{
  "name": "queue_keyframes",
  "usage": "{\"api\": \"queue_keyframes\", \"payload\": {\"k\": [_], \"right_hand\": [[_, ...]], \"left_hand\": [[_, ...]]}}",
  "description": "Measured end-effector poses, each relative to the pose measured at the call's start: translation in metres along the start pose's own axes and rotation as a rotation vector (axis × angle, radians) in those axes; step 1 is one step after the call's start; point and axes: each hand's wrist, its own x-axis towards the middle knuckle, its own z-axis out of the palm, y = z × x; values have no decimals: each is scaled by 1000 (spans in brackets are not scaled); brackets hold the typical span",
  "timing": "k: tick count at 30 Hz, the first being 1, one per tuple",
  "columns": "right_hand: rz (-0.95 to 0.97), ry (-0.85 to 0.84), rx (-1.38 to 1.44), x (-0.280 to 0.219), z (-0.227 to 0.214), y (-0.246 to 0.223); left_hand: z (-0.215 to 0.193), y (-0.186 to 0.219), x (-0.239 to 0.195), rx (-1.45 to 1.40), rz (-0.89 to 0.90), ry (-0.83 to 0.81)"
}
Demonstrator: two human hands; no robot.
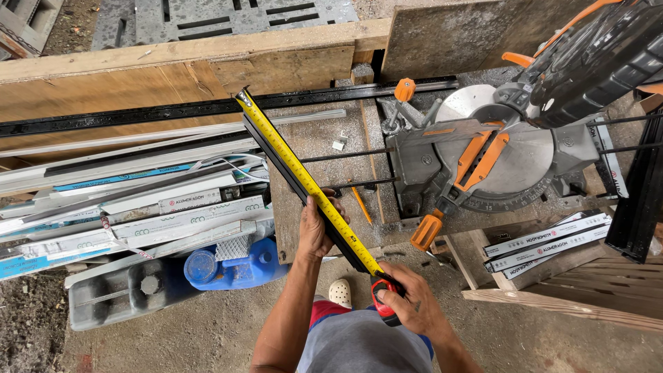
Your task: The person measures a black aluminum profile with a tape measure, marks a line with a pencil, and cuts the profile using a power miter saw.
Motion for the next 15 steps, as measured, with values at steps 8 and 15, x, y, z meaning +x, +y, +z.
{"api": "queue_keyframes", "payload": {"k": [8,15], "right_hand": [[81,-166,81,5,-20,5],[74,-346,275,8,-72,7]], "left_hand": [[4,19,9,242,-42,249],[15,64,33,59,148,169]]}}
